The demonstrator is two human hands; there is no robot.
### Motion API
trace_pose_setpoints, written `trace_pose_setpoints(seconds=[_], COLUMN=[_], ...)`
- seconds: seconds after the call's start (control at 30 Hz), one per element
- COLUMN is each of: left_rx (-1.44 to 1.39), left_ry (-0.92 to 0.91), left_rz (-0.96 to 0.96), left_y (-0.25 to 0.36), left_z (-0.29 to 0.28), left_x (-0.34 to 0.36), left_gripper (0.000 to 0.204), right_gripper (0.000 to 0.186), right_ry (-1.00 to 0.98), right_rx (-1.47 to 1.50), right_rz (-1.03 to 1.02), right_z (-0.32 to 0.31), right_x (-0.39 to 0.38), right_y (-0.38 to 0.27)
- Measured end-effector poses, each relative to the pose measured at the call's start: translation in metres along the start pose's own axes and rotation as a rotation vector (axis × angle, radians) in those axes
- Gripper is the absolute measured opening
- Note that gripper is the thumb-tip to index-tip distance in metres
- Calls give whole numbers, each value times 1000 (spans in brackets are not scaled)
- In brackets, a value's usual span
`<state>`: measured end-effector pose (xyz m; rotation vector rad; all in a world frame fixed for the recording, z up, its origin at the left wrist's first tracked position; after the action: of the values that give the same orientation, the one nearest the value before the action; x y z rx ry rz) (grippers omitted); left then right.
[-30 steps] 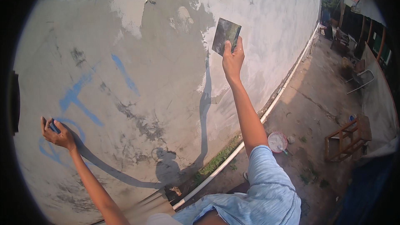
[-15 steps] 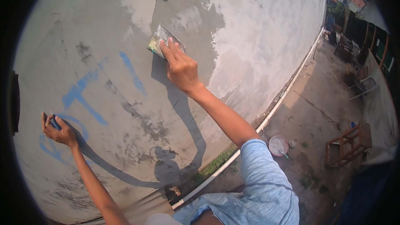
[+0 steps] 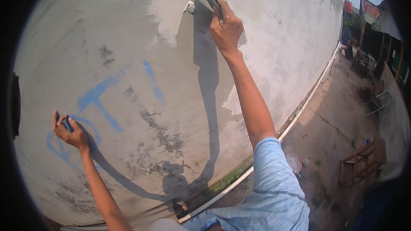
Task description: The person applies plaster to an exterior wall using a trowel, smoothing the surface over existing blue graffiti. The person repeatedly scoops plaster from a bucket and spreads it along the wall, working from higher to lower sections.
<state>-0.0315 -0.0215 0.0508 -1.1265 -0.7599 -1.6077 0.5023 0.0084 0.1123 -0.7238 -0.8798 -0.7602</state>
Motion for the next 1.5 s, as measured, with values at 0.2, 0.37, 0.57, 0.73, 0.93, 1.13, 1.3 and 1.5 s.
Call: trace_pose_setpoints(seconds=[0.2, 0.37, 0.57, 0.73, 0.93, 1.13, 1.3, 1.5], left_rx=[-37, 13, -2, -13, 12, 20, 32, 36], left_ry=[-7, -31, -28, -22, -7, -2, 8, 0], left_rz=[-21, 23, -7, -2, 31, 13, 13, 42], left_y=[-1, -6, -4, -2, 2, 0, 1, 3], left_z=[2, -1, -2, 2, 2, 2, 1, 5], left_x=[-3, -1, -1, -4, -2, -4, 0, -5], left_gripper=[11, 10, 10, 9, 10, 10, 10, 11], right_gripper=[25, 19, 24, 27, 31, 37, 32, 36], right_ry=[107, 324, 213, 186, 91, -88, -147, -240], right_rx=[-92, -46, -113, -217, -259, -232, -63, 34], right_rz=[-79, 148, 153, -69, -132, -150, -291, -576], right_z=[6, -21, 12, 38, 68, 71, 44, 9], right_x=[21, 88, 167, 186, 182, 108, 42, -79], right_y=[-9, 46, 111, 65, 31, -20, -58, -92])
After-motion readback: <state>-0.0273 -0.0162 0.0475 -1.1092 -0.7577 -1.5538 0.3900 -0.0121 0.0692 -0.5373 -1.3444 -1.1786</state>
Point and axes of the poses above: each hand's wrist, its own x-axis towards the middle knuckle, its own z-axis out of the palm, y = z × x, the point moved 8 cm from there along x, towards the middle knuckle, and after that the axes turned 10 degrees about y, right-handed, at the moved point
